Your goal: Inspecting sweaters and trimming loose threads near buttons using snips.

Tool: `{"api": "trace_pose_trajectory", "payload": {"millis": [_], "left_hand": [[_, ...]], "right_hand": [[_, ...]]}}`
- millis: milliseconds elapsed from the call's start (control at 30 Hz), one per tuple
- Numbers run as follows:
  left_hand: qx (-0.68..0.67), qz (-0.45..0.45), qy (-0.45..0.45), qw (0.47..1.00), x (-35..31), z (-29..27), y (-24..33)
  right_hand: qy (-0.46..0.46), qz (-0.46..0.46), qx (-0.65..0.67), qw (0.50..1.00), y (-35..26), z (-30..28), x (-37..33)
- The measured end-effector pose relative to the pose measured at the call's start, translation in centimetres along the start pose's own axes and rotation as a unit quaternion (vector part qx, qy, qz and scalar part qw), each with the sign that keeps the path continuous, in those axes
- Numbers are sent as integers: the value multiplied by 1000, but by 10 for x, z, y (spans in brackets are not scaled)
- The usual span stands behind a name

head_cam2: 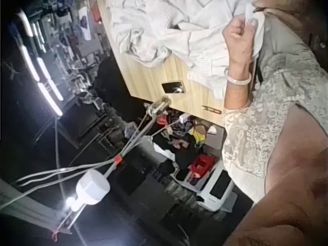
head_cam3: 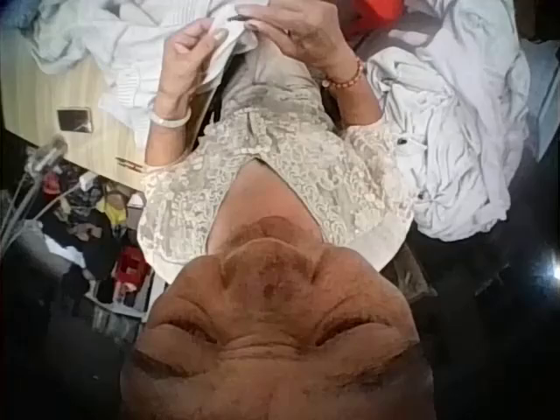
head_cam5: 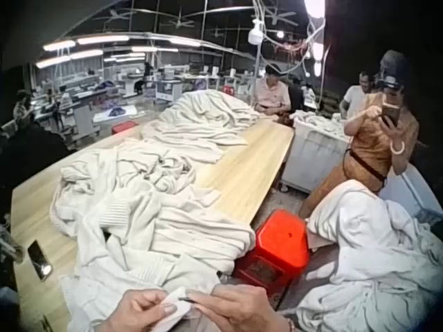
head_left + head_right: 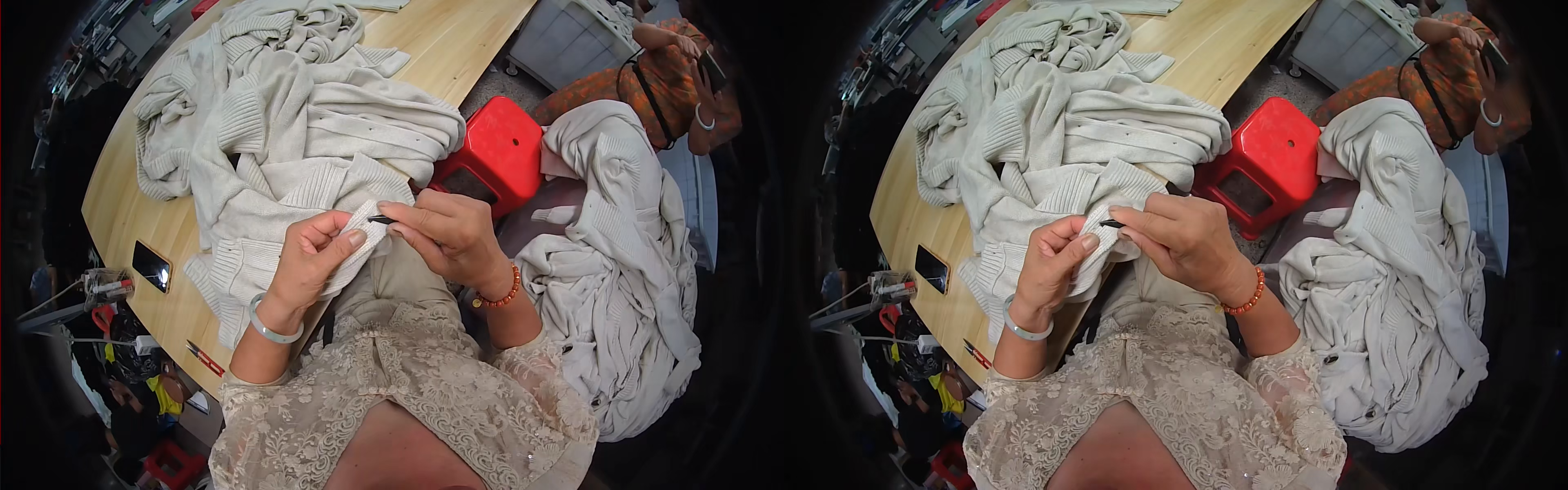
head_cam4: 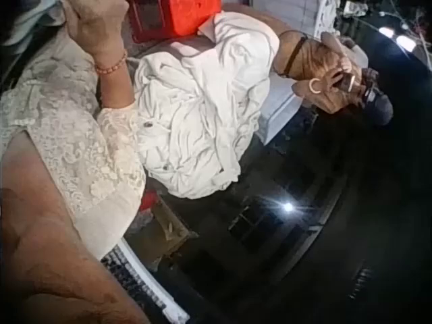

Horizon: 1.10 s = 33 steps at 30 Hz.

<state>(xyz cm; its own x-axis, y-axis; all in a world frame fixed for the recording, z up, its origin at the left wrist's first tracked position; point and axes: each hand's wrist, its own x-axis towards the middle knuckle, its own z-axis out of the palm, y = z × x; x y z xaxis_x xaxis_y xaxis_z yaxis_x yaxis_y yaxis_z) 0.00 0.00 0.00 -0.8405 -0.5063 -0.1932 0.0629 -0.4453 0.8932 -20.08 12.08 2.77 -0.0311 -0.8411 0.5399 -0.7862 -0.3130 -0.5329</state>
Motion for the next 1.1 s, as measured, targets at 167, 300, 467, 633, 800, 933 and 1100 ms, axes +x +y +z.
{"api": "trace_pose_trajectory", "payload": {"millis": [167,300,467,633,800,933,1100], "left_hand": [[7,3,3,1000,0,1,2],[24,-8,-6,1000,0,6,4],[161,36,-10,986,-7,7,10],[263,28,52,963,-19,-16,19],[222,58,65,971,-27,-18,20],[205,33,78,975,-28,-27,17],[21,-15,-3,1000,-29,-31,18]], "right_hand": [[87,98,71,989,-1,9,0],[15,232,318,919,-2,6,1],[-70,248,310,915,14,21,0],[-9,259,321,911,16,13,-1],[0,250,315,916,18,14,4],[47,263,348,899,18,8,10],[41,274,333,901,31,12,11]]}}
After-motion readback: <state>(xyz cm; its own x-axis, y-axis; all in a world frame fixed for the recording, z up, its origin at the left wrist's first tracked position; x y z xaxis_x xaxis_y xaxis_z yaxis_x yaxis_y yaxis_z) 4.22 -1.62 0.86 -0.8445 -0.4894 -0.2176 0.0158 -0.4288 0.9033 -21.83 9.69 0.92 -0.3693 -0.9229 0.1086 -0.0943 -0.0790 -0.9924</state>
